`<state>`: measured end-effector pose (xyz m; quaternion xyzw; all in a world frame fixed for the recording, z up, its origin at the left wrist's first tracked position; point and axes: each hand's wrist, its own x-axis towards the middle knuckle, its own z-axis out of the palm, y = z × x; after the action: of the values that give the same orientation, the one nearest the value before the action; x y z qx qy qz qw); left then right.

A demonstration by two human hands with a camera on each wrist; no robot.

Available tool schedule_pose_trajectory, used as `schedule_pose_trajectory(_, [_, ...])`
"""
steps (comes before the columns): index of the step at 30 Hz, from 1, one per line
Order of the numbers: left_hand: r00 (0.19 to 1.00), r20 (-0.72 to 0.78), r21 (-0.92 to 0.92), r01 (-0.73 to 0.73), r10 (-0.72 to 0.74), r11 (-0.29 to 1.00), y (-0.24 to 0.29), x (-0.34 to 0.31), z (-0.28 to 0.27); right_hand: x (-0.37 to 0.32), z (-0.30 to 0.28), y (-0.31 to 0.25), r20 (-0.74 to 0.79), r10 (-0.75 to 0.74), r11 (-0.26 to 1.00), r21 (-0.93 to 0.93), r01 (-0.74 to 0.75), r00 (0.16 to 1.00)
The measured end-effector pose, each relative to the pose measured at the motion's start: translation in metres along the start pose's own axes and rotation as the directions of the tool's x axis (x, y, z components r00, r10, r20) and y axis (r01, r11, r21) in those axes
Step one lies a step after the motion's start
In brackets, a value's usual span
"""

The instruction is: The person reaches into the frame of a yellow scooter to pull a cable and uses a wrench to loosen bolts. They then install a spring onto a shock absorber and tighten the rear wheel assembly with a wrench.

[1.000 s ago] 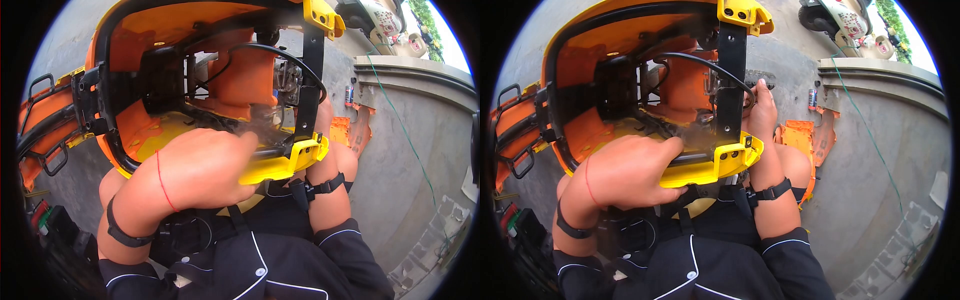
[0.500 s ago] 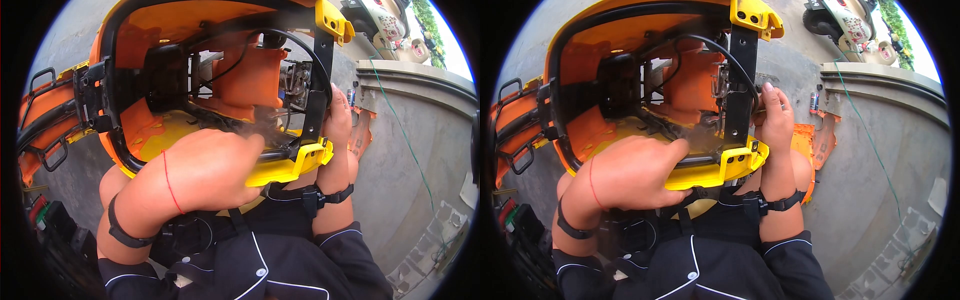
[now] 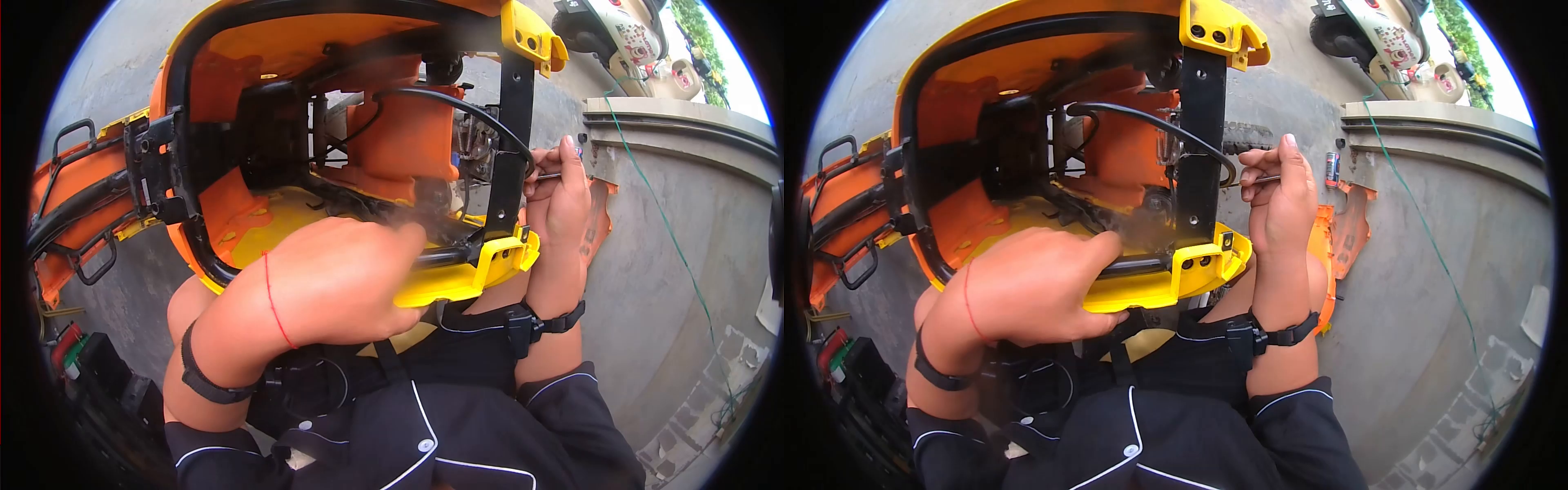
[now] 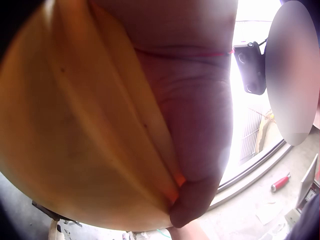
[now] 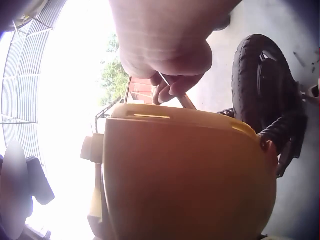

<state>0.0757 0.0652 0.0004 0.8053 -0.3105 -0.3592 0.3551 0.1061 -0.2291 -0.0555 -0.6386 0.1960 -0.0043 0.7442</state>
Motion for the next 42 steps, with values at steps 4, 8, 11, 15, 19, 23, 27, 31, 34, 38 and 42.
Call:
schedule_pose_trajectory(4, [1.0,0.011,-0.002,0.008,-0.008,1.0,0.0,0.0,0.0,0.013,-0.013,0.023,0.007,0.162,0.962,0.22,-0.16,0.987])
schedule_pose_trajectory(8, [1.0,0.002,-0.002,0.003,-0.003,1.0,0.0,0.0,0.001,0.02,-0.012,0.034,0.064,0.286,0.922,0.254,-0.293,0.956])
schedule_pose_trajectory(11, [1.0,-0.013,0.006,-0.007,0.007,1.0,-0.001,-0.001,0.001,0.024,-0.012,0.042,0.069,0.322,0.875,0.36,-0.324,0.944])
schedule_pose_trajectory(15, [1.0,0.003,0.003,0.007,-0.007,1.0,0.001,-0.001,0.0,0.025,-0.011,0.046,0.196,0.372,0.82,0.388,-0.42,0.907])
schedule_pose_trajectory(19, [1.0,-0.02,0.014,-0.003,0.003,1.0,-0.001,-0.001,0.002,0.019,0.006,0.044,0.155,0.387,0.816,0.402,-0.415,0.909])
schedule_pose_trajectory(23, [0.999,-0.04,0.017,-0.015,0.016,1.0,-0.001,-0.002,0.004,0.023,-0.003,0.047,0.262,0.401,0.752,0.453,-0.478,0.878])
schedule_pose_trajectory(27, [0.999,-0.033,0.022,-0.003,0.004,1.0,0.0,-0.002,0.004,0.026,0.001,0.055,0.172,0.395,0.795,0.427,-0.43,0.902])
schedule_pose_trajectory(31, [0.999,-0.044,0.034,-0.007,0.009,0.999,-0.001,-0.002,0.005,0.019,0.014,0.052,0.199,0.406,0.79,0.414,-0.452,0.892])
schedule_pose_trajectory(34, [0.999,-0.05,0.03,-0.014,0.015,0.999,-0.001,-0.002,0.006,0.024,-0.005,0.068,0.496,0.291,0.726,0.443,-0.526,0.818])
schedule_pose_trajectory(38, [0.998,-0.059,0.037,-0.019,0.021,0.999,0.0,-0.001,0.006,0.025,0.0,0.074,0.558,0.284,0.599,0.532,-0.599,0.78])
schedule_pose_trajectory(42, [0.999,-0.041,0.039,-0.003,0.005,0.999,0.0,-0.001,0.005,0.022,0.006,0.072,0.129,0.444,0.815,0.352,-0.46,0.887])
